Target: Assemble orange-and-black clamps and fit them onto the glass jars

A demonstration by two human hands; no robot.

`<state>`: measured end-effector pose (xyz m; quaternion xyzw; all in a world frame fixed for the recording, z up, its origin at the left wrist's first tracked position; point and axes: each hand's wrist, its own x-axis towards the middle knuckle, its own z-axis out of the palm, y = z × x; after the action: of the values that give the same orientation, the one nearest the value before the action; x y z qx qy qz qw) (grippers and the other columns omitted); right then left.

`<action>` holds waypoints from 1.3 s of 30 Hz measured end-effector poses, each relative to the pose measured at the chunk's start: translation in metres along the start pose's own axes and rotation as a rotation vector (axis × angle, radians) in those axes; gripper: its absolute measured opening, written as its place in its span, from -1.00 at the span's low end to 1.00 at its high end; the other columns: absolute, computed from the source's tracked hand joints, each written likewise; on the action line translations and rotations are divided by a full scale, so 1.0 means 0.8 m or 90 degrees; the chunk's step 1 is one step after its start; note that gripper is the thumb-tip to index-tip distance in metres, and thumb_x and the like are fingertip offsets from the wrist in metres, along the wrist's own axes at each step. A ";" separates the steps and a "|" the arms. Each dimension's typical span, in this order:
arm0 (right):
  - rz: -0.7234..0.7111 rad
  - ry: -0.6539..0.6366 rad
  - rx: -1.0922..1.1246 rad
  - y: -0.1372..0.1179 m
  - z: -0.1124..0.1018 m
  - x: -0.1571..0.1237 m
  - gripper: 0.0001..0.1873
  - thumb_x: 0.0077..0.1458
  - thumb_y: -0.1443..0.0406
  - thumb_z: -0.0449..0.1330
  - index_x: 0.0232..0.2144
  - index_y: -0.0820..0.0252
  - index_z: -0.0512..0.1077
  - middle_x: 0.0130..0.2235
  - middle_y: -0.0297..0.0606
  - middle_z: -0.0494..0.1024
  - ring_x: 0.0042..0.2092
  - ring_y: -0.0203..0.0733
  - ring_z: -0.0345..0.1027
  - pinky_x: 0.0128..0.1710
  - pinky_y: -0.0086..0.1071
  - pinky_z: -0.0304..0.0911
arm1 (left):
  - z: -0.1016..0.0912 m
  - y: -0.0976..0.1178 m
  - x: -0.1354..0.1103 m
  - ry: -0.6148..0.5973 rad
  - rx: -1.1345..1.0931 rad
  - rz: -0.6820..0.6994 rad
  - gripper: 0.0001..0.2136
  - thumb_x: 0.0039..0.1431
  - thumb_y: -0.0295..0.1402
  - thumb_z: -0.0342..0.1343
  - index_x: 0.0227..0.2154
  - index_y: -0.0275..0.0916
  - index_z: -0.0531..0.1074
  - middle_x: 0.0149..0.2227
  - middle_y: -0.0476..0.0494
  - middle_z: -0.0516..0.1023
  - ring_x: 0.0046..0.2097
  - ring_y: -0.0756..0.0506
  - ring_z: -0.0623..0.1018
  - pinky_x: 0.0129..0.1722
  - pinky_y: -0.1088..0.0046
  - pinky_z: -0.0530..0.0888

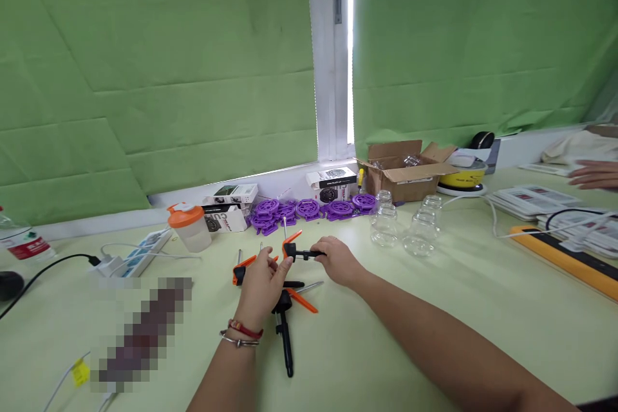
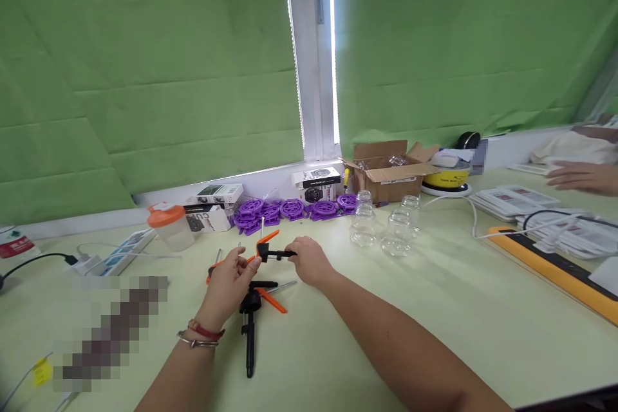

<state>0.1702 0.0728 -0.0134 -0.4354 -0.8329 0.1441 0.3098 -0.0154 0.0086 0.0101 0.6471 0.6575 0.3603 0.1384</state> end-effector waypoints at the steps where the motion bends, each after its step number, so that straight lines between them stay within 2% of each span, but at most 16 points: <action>1: -0.010 0.010 0.038 -0.011 -0.003 -0.007 -0.80 -0.01 0.46 0.14 -0.32 0.18 0.50 -0.32 -0.24 0.49 -0.21 -0.19 0.27 -0.18 -0.37 0.12 | 0.003 0.004 -0.002 0.006 -0.069 -0.001 -0.45 0.09 -0.01 -0.06 0.04 -0.29 0.16 -0.36 -0.10 0.45 -0.43 -0.05 0.45 -0.39 0.40 0.37; 3: -0.033 0.007 0.116 -0.030 -0.007 -0.022 -0.83 -0.03 0.45 0.16 -0.36 0.16 0.49 -0.36 -0.28 0.47 -0.26 -0.22 0.28 -0.21 -0.38 0.13 | 0.005 0.013 -0.007 -0.009 -0.196 -0.017 -0.43 0.08 -0.02 -0.03 0.08 -0.23 0.09 -0.34 -0.06 0.41 -0.45 -0.02 0.45 -0.43 0.43 0.39; 5: -0.030 -0.015 0.221 -0.038 -0.013 -0.032 -0.88 -0.07 0.38 0.23 -0.38 0.16 0.49 -0.37 -0.30 0.46 -0.32 -0.25 0.28 -0.28 -0.40 0.16 | 0.003 0.020 -0.011 -0.030 -0.292 -0.044 -0.48 0.07 -0.05 0.00 0.04 -0.20 0.13 -0.45 0.04 0.33 -0.51 0.01 0.40 -0.52 0.50 0.36; 7: 0.057 0.012 0.343 -0.032 -0.024 -0.037 -0.86 -0.08 0.24 0.26 -0.43 0.20 0.49 -0.42 -0.30 0.45 -0.39 -0.28 0.26 -0.35 -0.41 0.17 | -0.003 0.026 -0.014 -0.075 -0.344 -0.059 -0.53 0.06 -0.08 0.04 -0.01 -0.18 0.18 -0.54 0.12 0.24 -0.57 0.06 0.33 -0.59 0.56 0.30; 9: 0.190 0.088 0.453 -0.016 -0.037 -0.037 -0.70 0.01 0.10 0.16 -0.47 0.24 0.46 -0.49 -0.31 0.42 -0.47 -0.33 0.20 -0.44 -0.43 0.13 | -0.009 0.029 -0.017 -0.153 -0.349 -0.061 -0.58 0.03 -0.13 0.08 -0.06 -0.18 0.25 -0.57 0.14 0.20 -0.60 0.09 0.26 -0.62 0.58 0.26; 10: 0.243 0.099 0.493 -0.008 -0.043 -0.036 -0.62 0.03 0.03 0.11 -0.47 0.25 0.44 -0.51 -0.32 0.40 -0.52 -0.37 0.15 -0.50 -0.45 0.09 | -0.011 0.031 -0.019 -0.194 -0.339 -0.055 -0.60 0.01 -0.16 0.10 -0.09 -0.19 0.29 -0.57 0.14 0.21 -0.59 0.09 0.25 -0.61 0.59 0.26; 12: 0.302 0.044 0.555 0.007 -0.049 -0.036 -0.54 0.02 -0.05 0.09 -0.50 0.27 0.41 -0.56 -0.34 0.37 -0.59 -0.42 0.07 -0.59 -0.47 -0.01 | -0.012 0.033 -0.023 -0.257 -0.311 -0.028 -0.63 -0.03 -0.21 0.15 -0.14 -0.21 0.35 -0.52 0.10 0.26 -0.54 0.08 0.28 -0.54 0.57 0.31; 15: 0.351 -0.037 0.594 0.018 -0.043 -0.036 -0.54 -0.06 -0.06 0.16 -0.56 0.26 0.35 -0.64 -0.40 0.30 -0.65 -0.46 -0.01 -0.65 -0.49 -0.12 | -0.006 0.034 -0.026 -0.315 -0.260 0.026 -0.64 -0.06 -0.24 0.16 -0.16 -0.22 0.39 -0.45 0.03 0.32 -0.44 0.04 0.33 -0.45 0.54 0.34; 21: 0.463 -0.127 0.570 0.025 -0.024 -0.036 -0.49 -0.09 -0.11 0.14 -0.63 0.21 0.23 -0.73 -0.48 0.17 -0.71 -0.48 -0.12 -0.70 -0.49 -0.27 | 0.001 0.030 -0.024 -0.311 -0.179 0.060 -0.64 -0.02 -0.23 0.12 -0.12 -0.21 0.39 -0.41 -0.02 0.38 -0.39 -0.01 0.36 -0.44 0.52 0.33; 24: 0.423 -0.099 0.637 0.028 -0.022 -0.036 -0.54 -0.10 -0.02 0.22 -0.64 0.21 0.21 -0.73 -0.51 0.16 -0.69 -0.50 -0.12 -0.68 -0.50 -0.21 | 0.000 0.028 -0.023 -0.299 -0.158 0.085 -0.64 -0.02 -0.23 0.11 -0.13 -0.22 0.40 -0.43 -0.01 0.38 -0.41 0.00 0.36 -0.43 0.52 0.33; 28: 0.306 -0.066 0.738 0.030 -0.019 -0.036 -0.62 -0.17 0.10 0.32 -0.58 0.25 0.27 -0.62 -0.45 0.31 -0.61 -0.48 0.06 -0.59 -0.50 0.00 | -0.002 0.025 -0.022 -0.267 -0.148 0.094 -0.64 -0.02 -0.22 0.10 -0.15 -0.24 0.42 -0.46 -0.01 0.38 -0.43 0.00 0.35 -0.44 0.52 0.33; 31: 0.346 -0.079 0.751 0.032 -0.017 -0.035 -0.60 -0.12 0.03 0.27 -0.52 0.26 0.31 -0.58 -0.40 0.35 -0.61 -0.48 0.08 -0.61 -0.51 -0.01 | -0.003 0.026 -0.021 -0.263 -0.151 0.095 -0.64 -0.02 -0.21 0.09 -0.16 -0.24 0.42 -0.46 -0.01 0.37 -0.42 -0.01 0.35 -0.43 0.52 0.34; 34: 0.398 -0.094 0.721 0.033 -0.015 -0.035 -0.54 -0.06 -0.04 0.18 -0.56 0.26 0.30 -0.65 -0.43 0.30 -0.66 -0.48 0.02 -0.68 -0.51 -0.11 | -0.006 0.028 -0.021 -0.269 -0.152 0.094 -0.67 0.00 -0.20 0.07 -0.18 -0.23 0.43 -0.46 -0.01 0.37 -0.43 0.00 0.34 -0.43 0.52 0.32; 37: 0.346 -0.088 0.763 0.035 -0.016 -0.035 -0.65 -0.15 0.11 0.31 -0.53 0.26 0.32 -0.61 -0.42 0.35 -0.62 -0.47 0.10 -0.63 -0.52 0.02 | -0.007 0.029 -0.021 -0.277 -0.148 0.085 -0.68 0.00 -0.21 0.07 -0.18 -0.23 0.43 -0.46 0.00 0.36 -0.44 0.01 0.33 -0.45 0.53 0.31; 39: 0.354 -0.108 0.802 0.036 -0.016 -0.034 -0.68 -0.18 0.16 0.33 -0.47 0.26 0.34 -0.54 -0.38 0.40 -0.59 -0.46 0.15 -0.61 -0.52 0.07 | -0.006 0.028 -0.021 -0.276 -0.141 0.085 -0.68 0.00 -0.21 0.08 -0.18 -0.22 0.43 -0.46 0.00 0.37 -0.45 0.01 0.33 -0.45 0.53 0.30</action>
<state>0.2082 0.0669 -0.0289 -0.3570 -0.4694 0.7079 0.3886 0.0004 -0.0108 0.0235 0.7322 0.5245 0.2914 0.3223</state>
